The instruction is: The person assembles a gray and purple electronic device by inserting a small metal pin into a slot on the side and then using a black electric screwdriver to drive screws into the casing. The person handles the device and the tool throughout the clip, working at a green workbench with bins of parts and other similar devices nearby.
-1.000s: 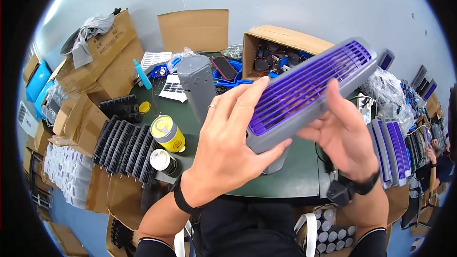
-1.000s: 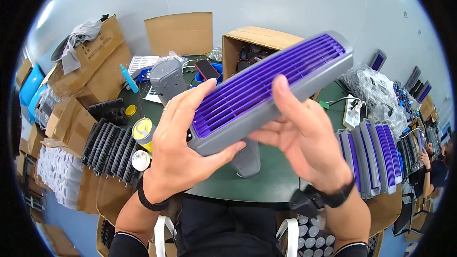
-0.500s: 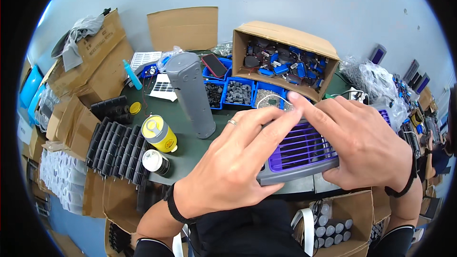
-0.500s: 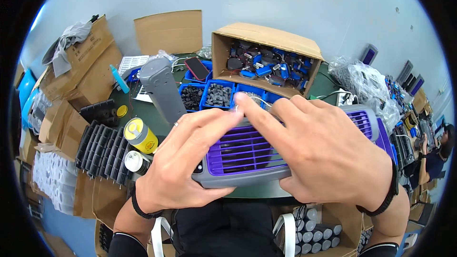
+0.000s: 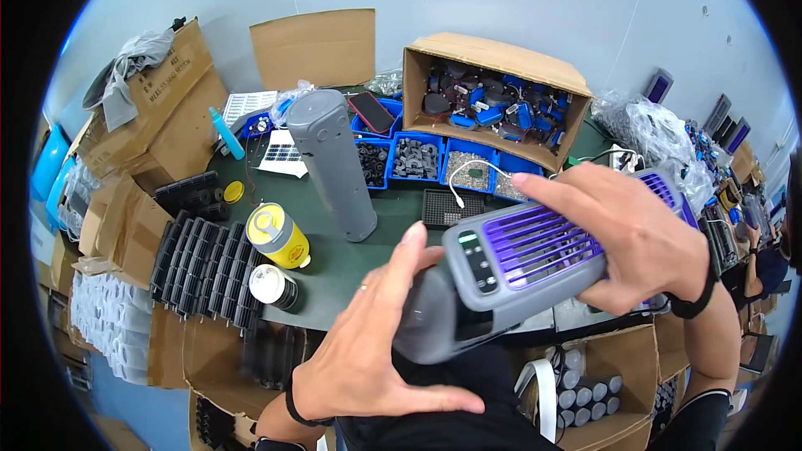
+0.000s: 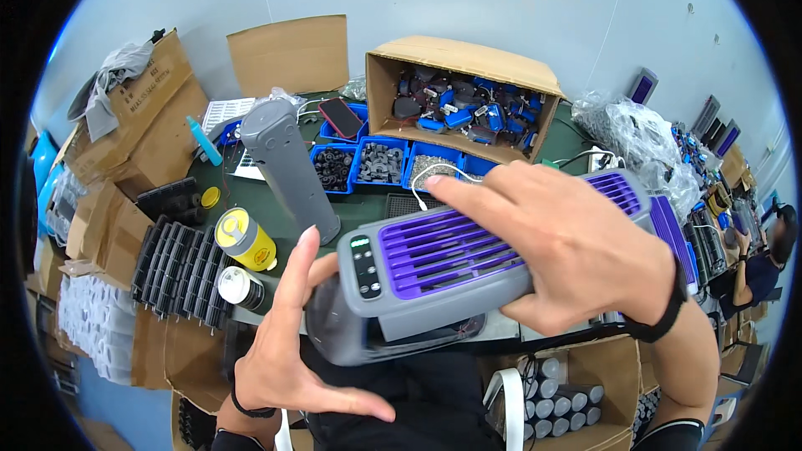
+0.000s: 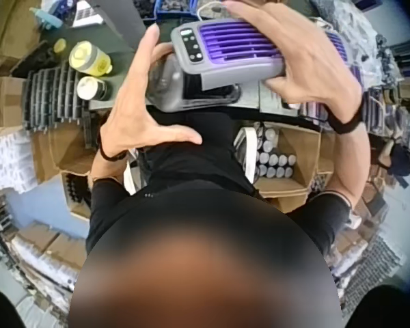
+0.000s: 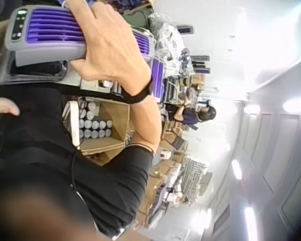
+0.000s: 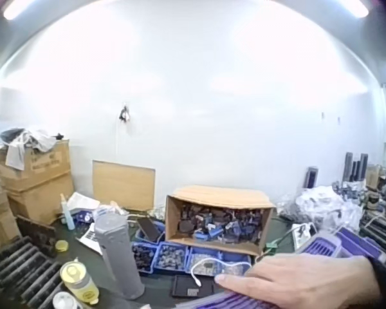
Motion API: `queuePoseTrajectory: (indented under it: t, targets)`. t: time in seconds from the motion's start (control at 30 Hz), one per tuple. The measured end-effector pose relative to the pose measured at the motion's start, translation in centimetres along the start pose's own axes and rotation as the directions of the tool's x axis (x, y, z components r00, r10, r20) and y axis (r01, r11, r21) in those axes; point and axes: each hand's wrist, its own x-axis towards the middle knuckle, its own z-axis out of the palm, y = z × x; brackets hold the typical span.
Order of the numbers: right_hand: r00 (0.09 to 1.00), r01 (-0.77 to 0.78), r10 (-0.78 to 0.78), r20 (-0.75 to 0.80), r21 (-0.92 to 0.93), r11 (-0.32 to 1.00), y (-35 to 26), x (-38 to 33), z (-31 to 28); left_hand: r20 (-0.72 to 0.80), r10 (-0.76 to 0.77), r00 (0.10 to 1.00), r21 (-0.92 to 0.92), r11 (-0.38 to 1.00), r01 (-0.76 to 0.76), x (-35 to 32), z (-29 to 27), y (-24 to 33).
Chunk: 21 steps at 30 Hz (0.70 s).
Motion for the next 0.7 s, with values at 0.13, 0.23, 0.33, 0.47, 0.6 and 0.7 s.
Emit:
queuePoseTrajectory:
  t: [0.13,0.23,0.33,0.47,0.6,0.7]
  targets:
    - [0.995,0.057,-0.042,-0.090,0.161,0.985,0.7,1.1,4.5,-0.107,0.008,0.994,0.082,0.997,0.001,-1.0,0.5,-2.2]
    - [0.996,0.030,-0.002,-0.092,0.305,0.952,1.7,1.9,7.3,-0.150,-0.011,0.989,0.014,1.000,0.013,-1.7,0.4,-4.2]
    - [0.996,0.018,0.026,-0.087,0.473,0.881,2.8,2.8,10.4,-0.166,-0.046,0.985,-0.035,0.999,0.041,-2.3,-0.3,-5.4]
    - [0.997,0.023,0.027,-0.077,0.586,0.810,4.4,3.5,13.7,-0.175,-0.085,0.981,-0.123,0.990,0.064,-2.4,-0.3,-6.8]
    - [0.996,-0.078,0.042,0.074,0.598,0.797,5.0,3.7,14.3,-0.205,-0.093,0.974,-0.180,0.982,0.055,-2.3,0.0,-7.6]
    - [0.997,-0.058,0.019,0.071,0.601,0.797,5.3,3.5,15.5,-0.234,-0.121,0.965,-0.228,0.971,0.066,-2.1,0.2,-7.5]
